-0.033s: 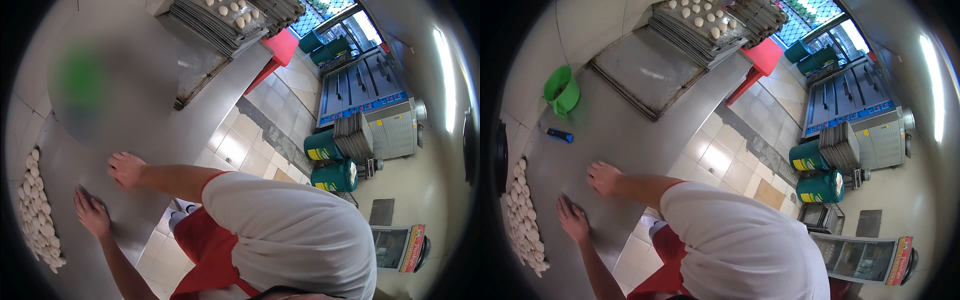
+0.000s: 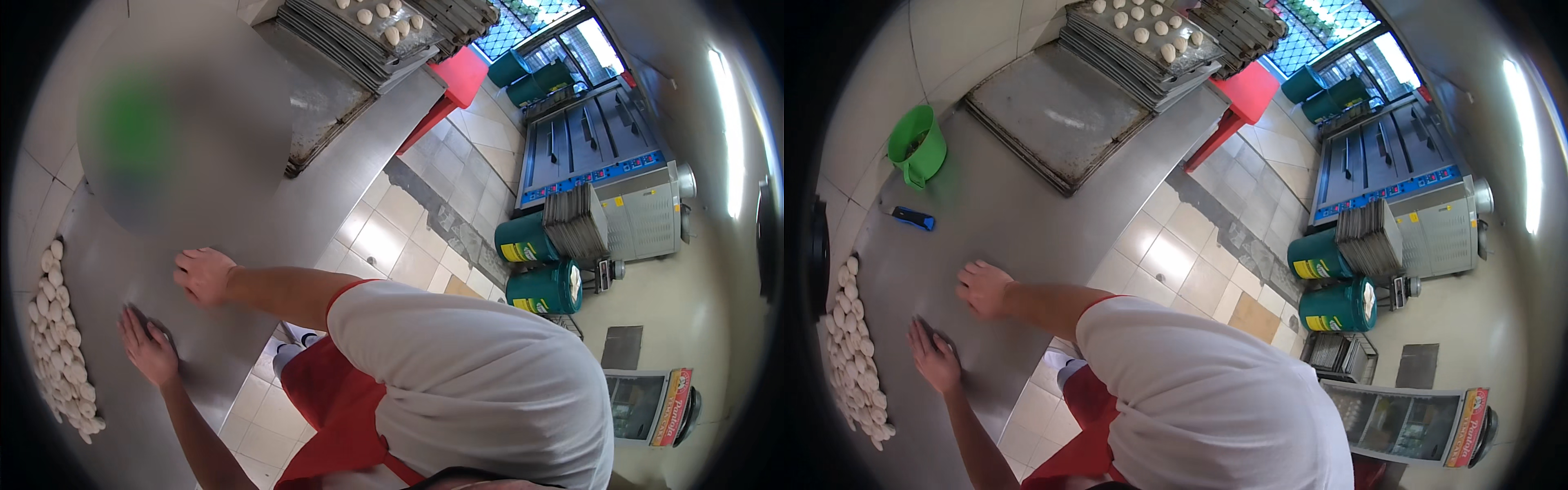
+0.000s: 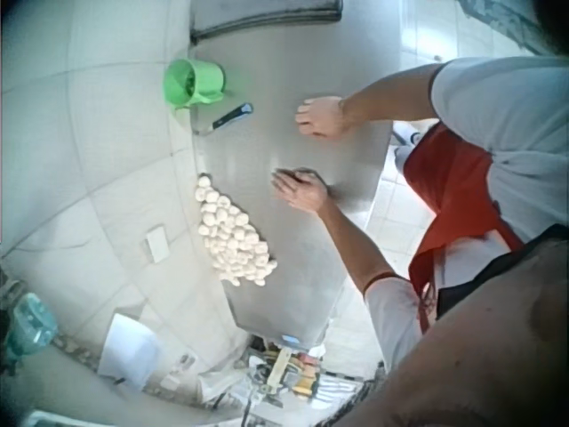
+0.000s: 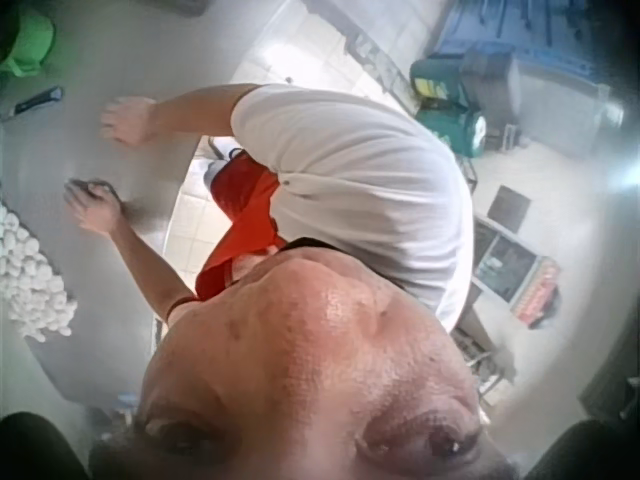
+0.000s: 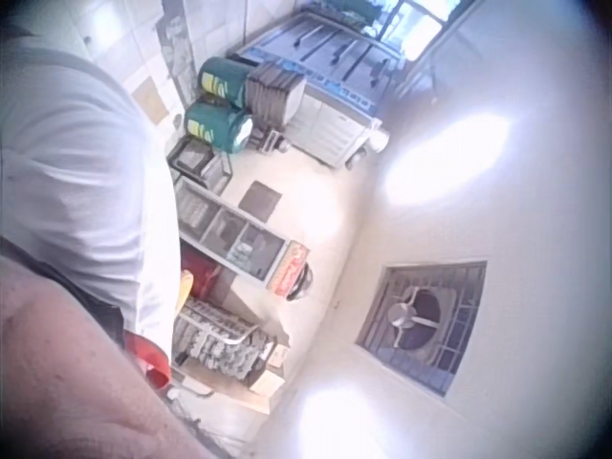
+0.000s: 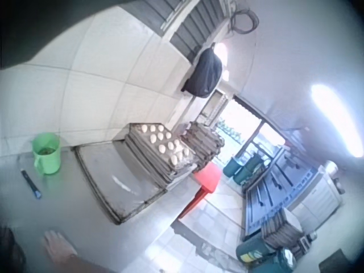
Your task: The person shapes dough balls by hand, places them onto metal baking trays, and uses a knife to score the surface of each piece. They then apply a liquid coating to the dough with a brush and place the trays into a commercial oven rack.
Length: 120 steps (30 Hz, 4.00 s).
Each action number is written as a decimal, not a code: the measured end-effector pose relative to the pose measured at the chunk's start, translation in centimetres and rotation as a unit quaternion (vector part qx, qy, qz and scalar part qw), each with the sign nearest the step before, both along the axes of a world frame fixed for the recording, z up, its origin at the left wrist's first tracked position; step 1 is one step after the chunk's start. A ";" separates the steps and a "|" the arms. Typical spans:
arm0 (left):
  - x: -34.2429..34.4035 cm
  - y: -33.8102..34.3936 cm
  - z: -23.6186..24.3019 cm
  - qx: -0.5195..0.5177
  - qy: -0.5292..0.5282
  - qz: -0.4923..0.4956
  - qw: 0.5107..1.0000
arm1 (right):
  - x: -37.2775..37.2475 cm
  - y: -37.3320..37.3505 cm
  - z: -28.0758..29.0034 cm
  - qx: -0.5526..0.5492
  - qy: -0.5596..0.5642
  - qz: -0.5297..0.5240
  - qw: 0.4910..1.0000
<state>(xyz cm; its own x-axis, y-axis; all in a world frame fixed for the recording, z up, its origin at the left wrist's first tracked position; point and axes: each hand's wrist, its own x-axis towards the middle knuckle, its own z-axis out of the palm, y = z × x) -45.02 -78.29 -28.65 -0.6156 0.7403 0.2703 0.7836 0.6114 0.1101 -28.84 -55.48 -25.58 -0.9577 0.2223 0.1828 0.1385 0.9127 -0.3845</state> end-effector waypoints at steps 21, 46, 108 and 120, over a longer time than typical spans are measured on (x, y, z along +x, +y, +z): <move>-1.6 4.2 0.6 0.046 -0.146 -0.038 0.988 | -0.1 -1.4 -1.4 -0.046 0.047 0.096 0.993; -3.3 -0.1 4.8 0.091 -0.215 -0.063 0.970 | -3.8 0.9 -0.4 -0.032 -0.039 0.114 0.992; -10.7 1.1 10.2 0.198 -0.216 0.252 0.922 | -15.7 10.5 7.1 -0.234 0.137 0.035 0.962; -23.2 -3.4 6.7 0.402 -0.319 0.219 0.830 | -40.8 -7.5 0.5 -0.283 0.048 -0.125 0.950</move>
<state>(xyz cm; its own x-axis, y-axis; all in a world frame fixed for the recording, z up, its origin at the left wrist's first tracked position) -68.18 -81.70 -21.96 -0.9857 0.1461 0.0836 0.1307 0.3508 0.9273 -69.62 -63.02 -25.07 -0.8473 0.5286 0.0509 0.2622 0.4998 -0.8255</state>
